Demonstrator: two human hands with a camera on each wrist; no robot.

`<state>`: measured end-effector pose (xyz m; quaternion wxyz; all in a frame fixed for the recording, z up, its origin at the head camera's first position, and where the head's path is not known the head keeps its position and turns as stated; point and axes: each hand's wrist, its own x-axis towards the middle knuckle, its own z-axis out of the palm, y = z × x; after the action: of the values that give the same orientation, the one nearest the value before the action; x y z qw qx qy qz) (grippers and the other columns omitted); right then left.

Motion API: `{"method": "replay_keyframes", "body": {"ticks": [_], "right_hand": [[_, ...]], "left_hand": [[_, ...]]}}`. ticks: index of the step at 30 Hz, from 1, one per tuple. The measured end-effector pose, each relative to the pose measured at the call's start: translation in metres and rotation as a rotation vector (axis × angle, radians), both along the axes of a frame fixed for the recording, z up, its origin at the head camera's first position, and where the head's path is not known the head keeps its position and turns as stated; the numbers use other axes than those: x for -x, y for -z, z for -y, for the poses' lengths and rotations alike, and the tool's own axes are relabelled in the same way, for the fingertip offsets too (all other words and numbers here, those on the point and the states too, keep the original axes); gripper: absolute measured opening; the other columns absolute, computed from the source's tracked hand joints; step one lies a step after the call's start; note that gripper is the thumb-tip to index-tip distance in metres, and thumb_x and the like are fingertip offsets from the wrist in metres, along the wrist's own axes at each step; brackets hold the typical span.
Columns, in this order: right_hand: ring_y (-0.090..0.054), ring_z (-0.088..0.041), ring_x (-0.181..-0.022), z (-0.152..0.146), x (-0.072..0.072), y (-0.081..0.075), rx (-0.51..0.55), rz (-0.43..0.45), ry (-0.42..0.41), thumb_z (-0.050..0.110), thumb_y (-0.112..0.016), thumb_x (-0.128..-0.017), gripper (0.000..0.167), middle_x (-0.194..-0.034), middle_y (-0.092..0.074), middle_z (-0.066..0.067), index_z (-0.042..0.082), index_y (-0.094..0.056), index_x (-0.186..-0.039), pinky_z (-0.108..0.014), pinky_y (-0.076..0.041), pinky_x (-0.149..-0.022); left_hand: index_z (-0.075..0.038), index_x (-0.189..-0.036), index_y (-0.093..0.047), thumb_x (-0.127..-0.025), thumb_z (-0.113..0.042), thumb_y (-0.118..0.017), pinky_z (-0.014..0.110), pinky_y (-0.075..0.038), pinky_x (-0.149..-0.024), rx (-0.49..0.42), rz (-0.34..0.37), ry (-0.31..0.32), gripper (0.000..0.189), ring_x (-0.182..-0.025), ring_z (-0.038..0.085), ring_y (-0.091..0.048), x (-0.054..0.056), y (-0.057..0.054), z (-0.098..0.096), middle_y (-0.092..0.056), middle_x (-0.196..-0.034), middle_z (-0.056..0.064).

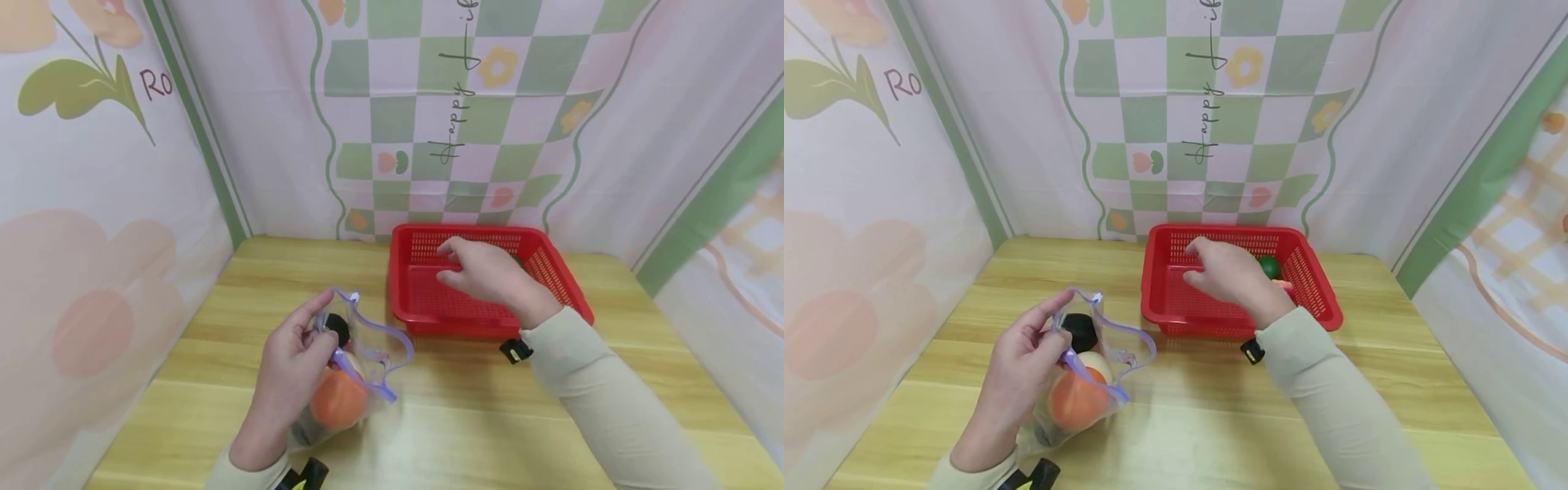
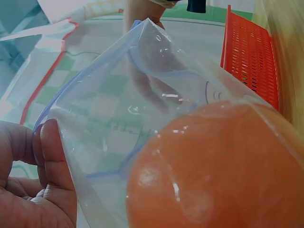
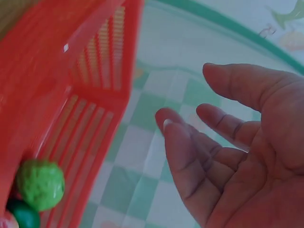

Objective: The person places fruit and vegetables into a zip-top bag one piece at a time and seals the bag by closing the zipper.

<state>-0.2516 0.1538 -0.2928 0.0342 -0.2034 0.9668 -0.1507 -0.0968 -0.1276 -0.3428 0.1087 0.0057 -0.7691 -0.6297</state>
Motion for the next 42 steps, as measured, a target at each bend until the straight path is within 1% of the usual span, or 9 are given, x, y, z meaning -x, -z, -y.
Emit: {"method": "replay_keyframes", "body": {"ticks": [5, 10, 18, 24, 28, 33, 36, 39, 42], "right_hand": [[-0.064, -0.033, -0.118, -0.011, 0.023, -0.007, -0.087, 0.014, 0.044, 0.03, -0.07, -0.097, 0.053, -0.135, -0.066, -0.016, 0.005, -0.056, -0.142, -0.057, -0.052, -0.105], [-0.063, -0.032, -0.11, -0.018, 0.045, -0.011, -0.15, 0.068, 0.082, 0.029, -0.069, -0.097, 0.055, -0.133, -0.065, -0.018, 0.003, -0.054, -0.142, -0.057, -0.053, -0.102], [-0.059, -0.034, -0.109, -0.025, 0.073, -0.006, -0.24, 0.142, 0.09, 0.027, -0.069, -0.097, 0.059, -0.138, -0.061, -0.023, -0.003, -0.053, -0.144, -0.057, -0.052, -0.101], [-0.058, -0.03, -0.096, -0.029, 0.091, 0.004, -0.294, 0.181, 0.082, 0.024, -0.067, -0.095, 0.046, -0.117, -0.066, -0.018, -0.004, -0.063, -0.131, -0.047, -0.052, -0.087], [-0.058, -0.03, -0.096, -0.032, 0.102, 0.012, -0.272, 0.208, 0.075, 0.02, -0.067, -0.093, 0.044, -0.115, -0.066, -0.018, -0.006, -0.064, -0.128, -0.046, -0.052, -0.087], [-0.057, -0.031, -0.104, -0.036, 0.111, 0.023, -0.249, 0.29, 0.087, 0.014, -0.066, -0.092, 0.053, -0.127, -0.063, -0.023, -0.008, -0.056, -0.14, -0.046, -0.051, -0.095], [-0.056, -0.031, -0.107, -0.038, 0.114, 0.031, -0.227, 0.34, 0.107, 0.012, -0.064, -0.092, 0.058, -0.131, -0.061, -0.022, -0.006, -0.051, -0.146, -0.046, -0.05, -0.095], [-0.051, -0.032, -0.113, -0.041, 0.111, 0.037, -0.129, 0.438, 0.191, 0.013, -0.065, -0.093, 0.062, -0.132, -0.055, -0.019, 0.002, -0.047, -0.151, -0.047, -0.049, -0.097], [-0.045, -0.033, -0.122, -0.043, 0.105, 0.043, 0.005, 0.522, 0.289, 0.014, -0.068, -0.092, 0.074, -0.141, -0.046, -0.018, 0.01, -0.037, -0.159, -0.051, -0.047, -0.104]], "left_hand": [[-0.024, -0.145, -0.062, -0.094, -0.003, -0.06, 0.021, -0.034, -0.041, 0.002, 0.006, 0.0, 0.056, -0.046, 0.008, -0.037, 0.001, -0.001, 0.001, -0.038, -0.055, -0.004], [-0.026, -0.145, -0.061, -0.093, -0.002, -0.059, 0.02, -0.035, -0.042, 0.004, 0.012, 0.004, 0.058, -0.047, 0.008, -0.036, 0.001, -0.002, 0.002, -0.037, -0.056, -0.004], [-0.025, -0.146, -0.061, -0.093, -0.001, -0.059, 0.02, -0.033, -0.041, 0.013, 0.004, 0.013, 0.058, -0.046, 0.008, -0.036, 0.0, -0.002, 0.003, -0.038, -0.055, -0.004], [-0.025, -0.146, -0.06, -0.092, 0.0, -0.059, 0.02, -0.034, -0.041, 0.007, 0.011, 0.021, 0.06, -0.046, 0.008, -0.036, -0.001, -0.001, 0.004, -0.038, -0.055, -0.003], [-0.027, -0.145, -0.061, -0.092, 0.0, -0.059, 0.021, -0.038, -0.041, -0.004, 0.026, 0.008, 0.06, -0.046, 0.008, -0.039, -0.002, -0.002, 0.005, -0.039, -0.055, -0.003], [-0.025, -0.145, -0.061, -0.092, 0.001, -0.06, 0.022, -0.043, -0.043, -0.024, 0.026, 0.018, 0.059, -0.047, 0.008, -0.042, -0.003, -0.002, 0.004, -0.042, -0.056, -0.001], [-0.025, -0.145, -0.061, -0.092, 0.001, -0.06, 0.022, -0.042, -0.042, -0.022, 0.027, 0.02, 0.06, -0.047, 0.008, -0.041, -0.004, -0.002, 0.005, -0.042, -0.056, -0.001], [-0.025, -0.145, -0.061, -0.092, 0.001, -0.06, 0.023, -0.045, -0.043, -0.033, 0.031, 0.022, 0.06, -0.047, 0.009, -0.043, -0.004, -0.002, 0.004, -0.044, -0.056, 0.0], [-0.026, -0.144, -0.062, -0.091, 0.001, -0.061, 0.026, -0.051, -0.047, -0.041, 0.039, 0.021, 0.06, -0.049, 0.01, -0.047, -0.004, -0.002, 0.004, -0.046, -0.056, 0.001]]}}
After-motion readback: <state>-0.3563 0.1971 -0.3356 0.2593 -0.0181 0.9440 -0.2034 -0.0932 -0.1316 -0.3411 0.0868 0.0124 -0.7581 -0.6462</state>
